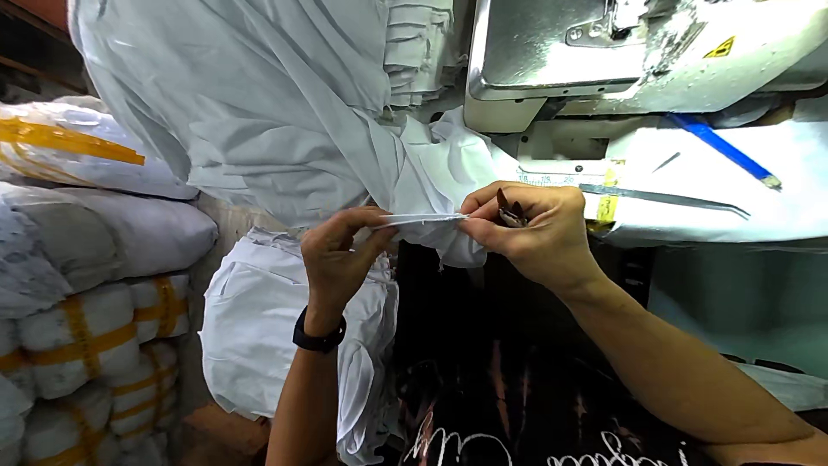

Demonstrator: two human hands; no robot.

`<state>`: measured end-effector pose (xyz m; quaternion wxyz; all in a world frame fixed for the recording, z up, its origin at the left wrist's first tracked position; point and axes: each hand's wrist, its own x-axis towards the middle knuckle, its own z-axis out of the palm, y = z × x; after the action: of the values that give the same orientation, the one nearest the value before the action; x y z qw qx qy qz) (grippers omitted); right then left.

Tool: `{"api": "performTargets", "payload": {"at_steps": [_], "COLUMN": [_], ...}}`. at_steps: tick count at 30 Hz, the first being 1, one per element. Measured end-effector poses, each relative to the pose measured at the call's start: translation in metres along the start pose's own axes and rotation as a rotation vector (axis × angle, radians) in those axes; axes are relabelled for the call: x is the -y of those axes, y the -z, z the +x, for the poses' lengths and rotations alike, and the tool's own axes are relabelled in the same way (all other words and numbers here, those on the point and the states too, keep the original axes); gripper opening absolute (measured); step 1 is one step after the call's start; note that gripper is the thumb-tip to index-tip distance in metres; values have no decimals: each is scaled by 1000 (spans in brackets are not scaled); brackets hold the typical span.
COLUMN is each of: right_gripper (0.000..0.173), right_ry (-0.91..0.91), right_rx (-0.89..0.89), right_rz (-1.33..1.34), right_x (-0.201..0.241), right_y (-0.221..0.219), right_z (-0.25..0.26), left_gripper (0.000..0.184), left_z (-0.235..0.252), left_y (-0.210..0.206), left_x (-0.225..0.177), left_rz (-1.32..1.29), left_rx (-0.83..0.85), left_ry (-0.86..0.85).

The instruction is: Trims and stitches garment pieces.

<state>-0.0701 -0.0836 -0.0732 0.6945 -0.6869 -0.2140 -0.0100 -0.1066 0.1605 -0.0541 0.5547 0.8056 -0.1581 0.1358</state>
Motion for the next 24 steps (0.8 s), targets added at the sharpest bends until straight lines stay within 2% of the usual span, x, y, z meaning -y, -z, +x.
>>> {"api": "performTargets", "payload": {"at_steps": [4, 6, 9, 11, 14, 17, 22, 24], "right_gripper": [7, 6, 9, 12, 18, 24, 14, 13], "right_ry": [-24, 29, 113, 46, -253, -528, -371, -350], "right_rx": [-80, -28, -16, -111, -264, -251, 28, 42], "right_rz": [27, -56, -458, -761, -1062, -1100, -1255, -1299], "right_x": [-2, -6, -4, 1, 3, -4, -6, 1], "right_y": [-8, 4, 57, 104, 156, 180, 209, 217], "right_z": [-4, -10, -23, -34, -39, -34, -47, -57], "left_gripper": [22, 20, 23, 29, 34, 30, 34, 33], "left_z": [5, 12, 26, 39, 53, 52, 32, 30], "left_y": [-35, -54, -71, -81, -102, -133, -153, -151], "left_x": [3, 4, 4, 2, -4, 8, 45, 45], "left_rz": [-435, -545, -501, -439, -286, -88, 21, 23], "left_rx": [-267, -317, -259, -201, -38, 128, 187, 186], "left_ry": [236, 312, 238, 146, 60, 21, 33, 38]}}
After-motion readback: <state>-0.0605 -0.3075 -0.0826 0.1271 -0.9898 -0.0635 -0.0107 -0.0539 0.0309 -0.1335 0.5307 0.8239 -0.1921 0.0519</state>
